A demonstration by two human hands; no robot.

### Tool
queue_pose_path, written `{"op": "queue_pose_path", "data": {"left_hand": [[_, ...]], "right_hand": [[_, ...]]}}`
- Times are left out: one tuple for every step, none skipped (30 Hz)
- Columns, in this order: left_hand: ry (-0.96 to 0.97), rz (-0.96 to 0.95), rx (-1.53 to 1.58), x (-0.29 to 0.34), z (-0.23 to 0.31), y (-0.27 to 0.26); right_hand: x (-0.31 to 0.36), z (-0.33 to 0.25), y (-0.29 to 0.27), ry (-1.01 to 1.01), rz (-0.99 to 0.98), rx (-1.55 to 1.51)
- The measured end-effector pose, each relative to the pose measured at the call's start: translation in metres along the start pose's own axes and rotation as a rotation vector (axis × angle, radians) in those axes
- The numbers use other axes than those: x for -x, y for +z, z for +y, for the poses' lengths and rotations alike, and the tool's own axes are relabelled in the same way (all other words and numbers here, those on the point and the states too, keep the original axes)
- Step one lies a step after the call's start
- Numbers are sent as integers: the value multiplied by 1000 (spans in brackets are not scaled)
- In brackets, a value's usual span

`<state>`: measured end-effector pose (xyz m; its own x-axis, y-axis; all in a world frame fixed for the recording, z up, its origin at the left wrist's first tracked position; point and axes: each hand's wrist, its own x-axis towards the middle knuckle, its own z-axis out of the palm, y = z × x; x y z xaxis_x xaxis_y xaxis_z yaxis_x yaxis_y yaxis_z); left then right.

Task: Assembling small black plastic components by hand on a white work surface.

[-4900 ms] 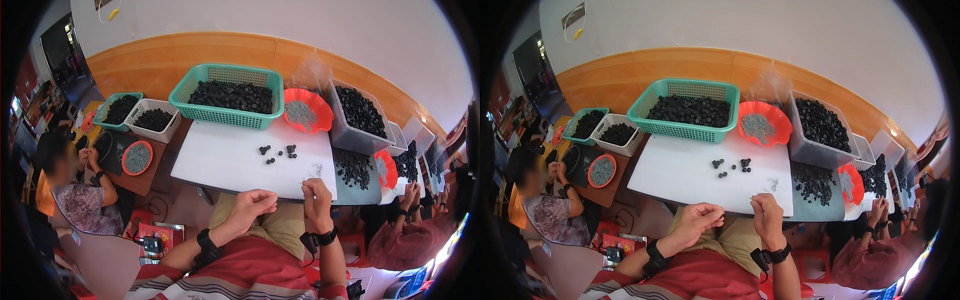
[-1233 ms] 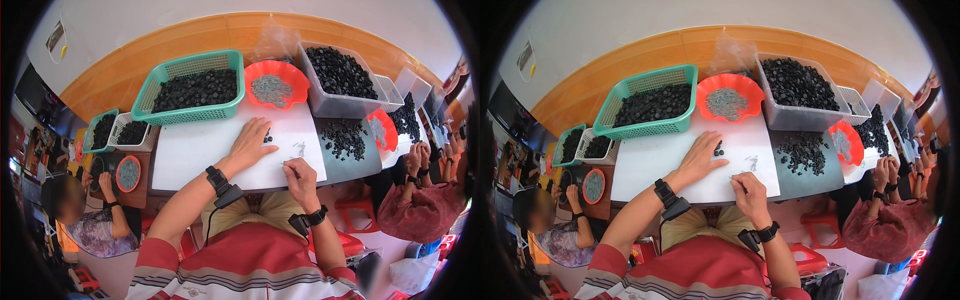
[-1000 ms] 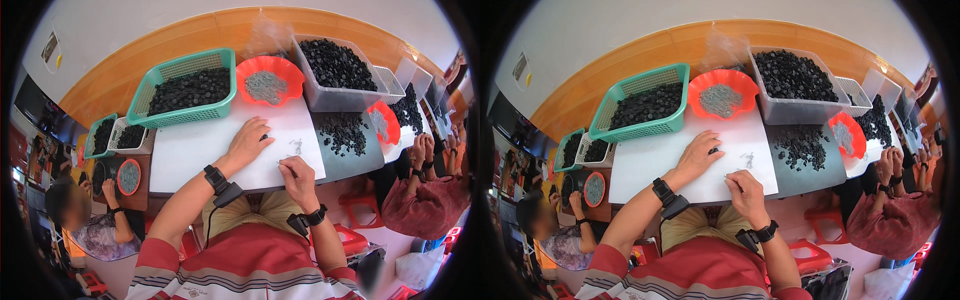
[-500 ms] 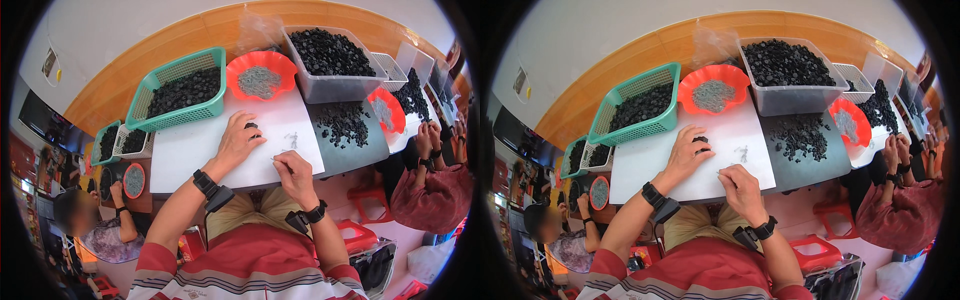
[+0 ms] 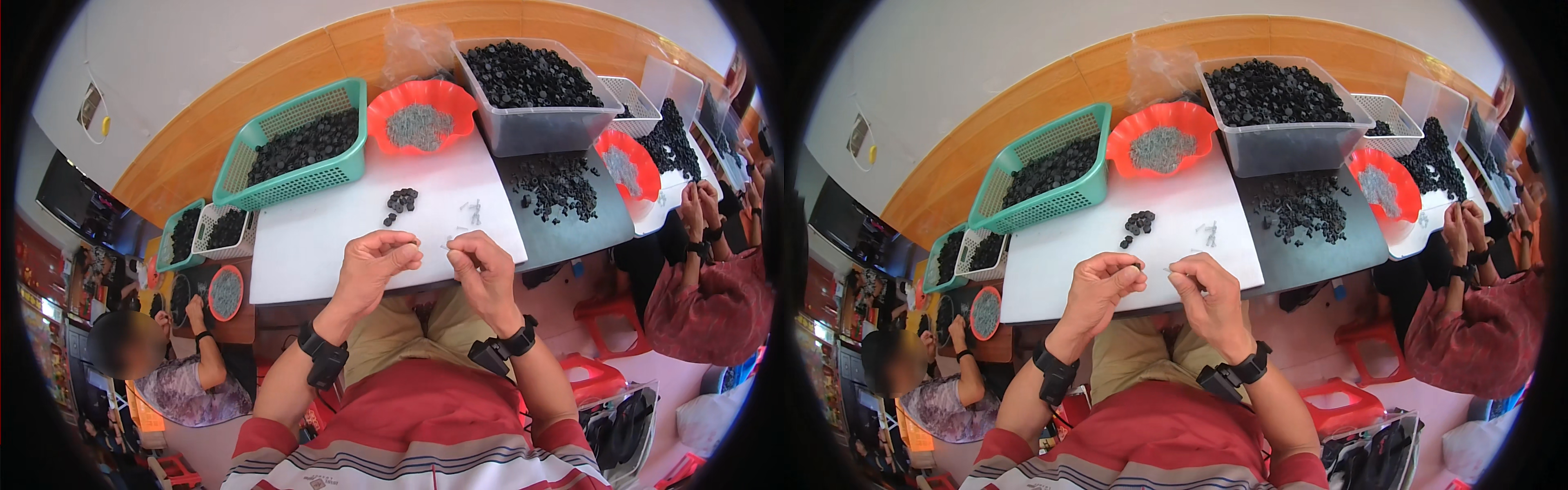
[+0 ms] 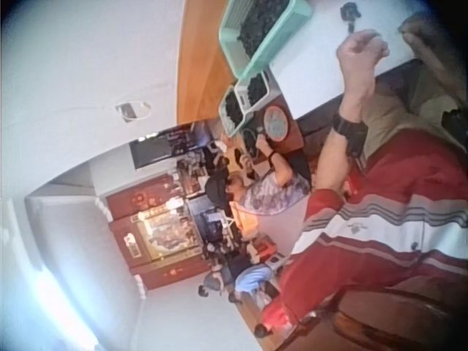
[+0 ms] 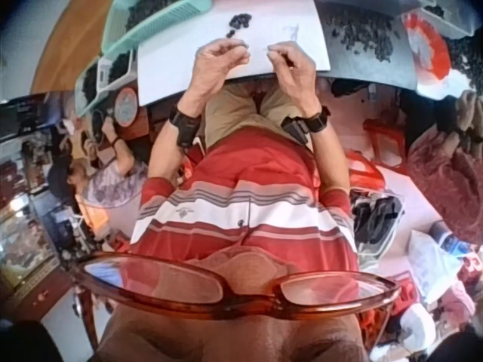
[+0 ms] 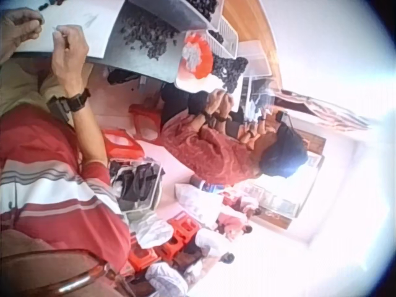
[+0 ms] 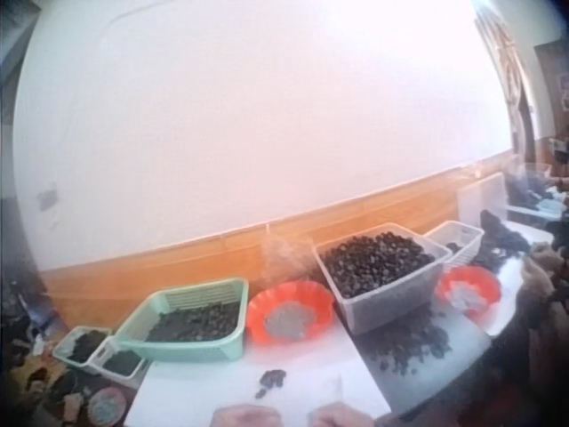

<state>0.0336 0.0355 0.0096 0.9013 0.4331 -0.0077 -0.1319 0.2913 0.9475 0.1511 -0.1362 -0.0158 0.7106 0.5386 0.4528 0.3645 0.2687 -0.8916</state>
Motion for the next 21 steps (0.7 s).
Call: {"op": "queue_pose_path", "data": {"left_hand": [[-2, -2, -2, 5, 1, 4], [-45, -32, 76, 10, 2, 8], [-88, -63, 154, 15, 4, 13], [-90, -65, 150, 18, 6, 17], [-109, -92, 197, 21, 7, 21], [-128, -118, 244, 23, 9, 25], [-130, -122, 242, 25, 10, 28], [-130, -152, 257, 27, 11, 31], [-129, -182, 272, 29, 11, 33], [-129, -185, 271, 31, 12, 35], [-125, -195, 260, 32, 12, 36], [-121, -205, 250, 34, 13, 38], [-123, -208, 250, 35, 13, 39], [-136, -217, 261, 36, 14, 40], [-150, -225, 272, 37, 15, 41], [-150, -227, 272, 38, 15, 42], [-141, -222, 262, 39, 14, 43], [-132, -216, 251, 40, 14, 44], [-133, -219, 252, 41, 13, 45], [-132, -214, 220, 41, 13, 46], [-132, -209, 187, 42, 13, 47]], "right_hand": [[4, -9, 1, -20, 1, -9], [7, -16, 2, -39, 3, -19], [10, -21, 3, -38, 8, -20], [12, -25, 3, -99, 12, -6], [13, -30, 3, -159, 16, 8], [15, -34, 3, -159, 20, 7], [17, -39, 1, -193, 21, 23], [19, -41, 1, -227, 21, 40], [21, -43, 0, -227, 25, 40], [22, -44, -1, -249, 36, 74], [24, -46, -2, -270, 47, 107], [25, -49, -3, -271, 49, 108], [27, -52, -5, -292, 45, 132], [28, -54, -6, -313, 40, 157], [29, -55, -8, -312, 43, 159], [28, -55, -9, -363, 38, 193], [29, -56, -10, -414, 32, 227], [30, -56, -11, -414, 33, 228], [31, -57, -12, -412, 28, 242], [32, -57, -13, -409, 22, 255], [33, -59, -15, -408, 24, 256]]}}
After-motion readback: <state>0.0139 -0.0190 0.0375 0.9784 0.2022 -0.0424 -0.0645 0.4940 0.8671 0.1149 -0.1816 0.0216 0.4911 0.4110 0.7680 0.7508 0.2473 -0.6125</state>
